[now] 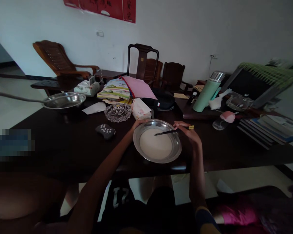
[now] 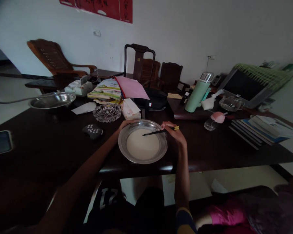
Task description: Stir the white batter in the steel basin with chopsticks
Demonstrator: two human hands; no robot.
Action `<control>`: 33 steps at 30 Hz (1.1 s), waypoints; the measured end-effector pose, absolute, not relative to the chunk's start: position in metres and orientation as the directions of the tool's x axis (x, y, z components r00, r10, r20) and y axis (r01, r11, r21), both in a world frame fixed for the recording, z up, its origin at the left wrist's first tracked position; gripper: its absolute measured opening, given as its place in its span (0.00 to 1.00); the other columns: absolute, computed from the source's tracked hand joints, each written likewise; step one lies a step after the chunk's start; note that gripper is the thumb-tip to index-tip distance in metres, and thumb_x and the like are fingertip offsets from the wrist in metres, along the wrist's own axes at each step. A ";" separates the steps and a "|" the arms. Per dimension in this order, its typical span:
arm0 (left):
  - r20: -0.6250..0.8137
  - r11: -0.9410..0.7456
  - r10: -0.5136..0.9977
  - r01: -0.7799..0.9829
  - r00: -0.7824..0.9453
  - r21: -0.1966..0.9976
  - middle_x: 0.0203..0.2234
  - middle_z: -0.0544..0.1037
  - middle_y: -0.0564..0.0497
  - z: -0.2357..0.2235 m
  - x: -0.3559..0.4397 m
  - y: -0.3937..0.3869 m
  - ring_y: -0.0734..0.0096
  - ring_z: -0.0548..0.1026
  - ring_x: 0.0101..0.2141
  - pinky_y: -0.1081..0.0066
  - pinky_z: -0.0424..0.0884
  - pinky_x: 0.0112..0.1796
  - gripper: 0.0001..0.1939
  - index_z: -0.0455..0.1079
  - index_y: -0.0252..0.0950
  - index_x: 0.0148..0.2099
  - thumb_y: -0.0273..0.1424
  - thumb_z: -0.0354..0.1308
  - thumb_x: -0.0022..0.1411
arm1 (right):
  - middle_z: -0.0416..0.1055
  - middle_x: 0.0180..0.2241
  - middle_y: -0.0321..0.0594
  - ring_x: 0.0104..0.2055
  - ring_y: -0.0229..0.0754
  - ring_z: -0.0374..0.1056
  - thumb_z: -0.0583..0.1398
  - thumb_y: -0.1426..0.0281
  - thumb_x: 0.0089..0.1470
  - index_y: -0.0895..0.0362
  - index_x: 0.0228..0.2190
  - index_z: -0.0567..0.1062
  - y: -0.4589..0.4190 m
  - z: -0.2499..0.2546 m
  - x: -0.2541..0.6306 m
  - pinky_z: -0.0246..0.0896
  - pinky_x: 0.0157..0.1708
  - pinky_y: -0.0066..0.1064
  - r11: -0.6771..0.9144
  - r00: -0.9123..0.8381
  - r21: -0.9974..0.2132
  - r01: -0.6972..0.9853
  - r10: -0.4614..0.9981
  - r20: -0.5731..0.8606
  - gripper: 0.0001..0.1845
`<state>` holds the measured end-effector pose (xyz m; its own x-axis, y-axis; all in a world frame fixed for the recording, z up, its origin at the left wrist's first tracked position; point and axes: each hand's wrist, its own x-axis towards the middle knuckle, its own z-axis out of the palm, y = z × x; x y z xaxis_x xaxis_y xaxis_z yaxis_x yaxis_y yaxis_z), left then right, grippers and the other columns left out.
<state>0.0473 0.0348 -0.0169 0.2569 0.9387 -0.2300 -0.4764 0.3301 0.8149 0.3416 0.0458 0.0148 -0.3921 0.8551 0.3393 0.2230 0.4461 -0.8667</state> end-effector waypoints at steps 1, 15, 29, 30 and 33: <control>-0.224 0.327 0.939 -0.481 0.260 0.813 0.28 0.81 0.47 -0.015 0.048 0.033 0.65 0.78 0.30 0.68 0.71 0.42 0.20 0.79 0.27 0.48 0.22 0.47 0.65 | 0.79 0.36 0.40 0.56 0.55 0.70 0.64 0.44 0.51 0.50 0.21 0.80 0.047 0.016 0.347 0.56 0.64 0.49 0.435 -0.371 -0.874 0.216 0.865 0.339 0.24; -0.176 0.312 0.937 -0.497 0.302 0.809 0.28 0.81 0.47 -0.023 0.042 0.028 0.63 0.77 0.31 0.68 0.72 0.40 0.09 0.80 0.31 0.38 0.29 0.62 0.56 | 0.80 0.40 0.43 0.59 0.56 0.68 0.63 0.46 0.53 0.49 0.25 0.82 0.047 0.016 0.335 0.55 0.66 0.48 0.504 -0.481 -0.818 0.276 0.810 0.336 0.21; -0.177 0.295 0.949 -0.531 0.261 0.795 0.30 0.81 0.47 -0.025 0.048 0.026 0.64 0.77 0.30 0.68 0.72 0.39 0.13 0.79 0.29 0.43 0.28 0.58 0.59 | 0.79 0.40 0.43 0.58 0.55 0.69 0.64 0.43 0.51 0.50 0.27 0.84 0.046 0.016 0.336 0.56 0.65 0.52 0.500 -0.556 -0.831 0.245 0.775 0.302 0.23; -0.173 0.291 0.950 -0.533 0.261 0.795 0.30 0.81 0.47 -0.025 0.047 0.027 0.65 0.77 0.30 0.68 0.72 0.39 0.12 0.79 0.29 0.43 0.27 0.57 0.60 | 0.79 0.40 0.43 0.57 0.55 0.69 0.64 0.44 0.52 0.50 0.26 0.83 0.047 0.016 0.339 0.55 0.65 0.52 0.496 -0.531 -0.834 0.243 0.787 0.313 0.23; -0.181 0.289 0.952 -0.529 0.247 0.798 0.28 0.81 0.47 -0.024 0.048 0.027 0.65 0.77 0.29 0.68 0.72 0.38 0.10 0.79 0.29 0.40 0.25 0.57 0.59 | 0.79 0.40 0.42 0.58 0.55 0.69 0.63 0.45 0.54 0.51 0.23 0.82 0.046 0.017 0.347 0.54 0.66 0.51 0.494 -0.512 -0.845 0.205 0.790 0.338 0.24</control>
<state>0.0480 0.0270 -0.0235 0.2465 0.9521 -0.1808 -0.5293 0.2885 0.7979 0.3470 0.0463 0.0170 -0.5115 0.7901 0.3378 0.2051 0.4940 -0.8449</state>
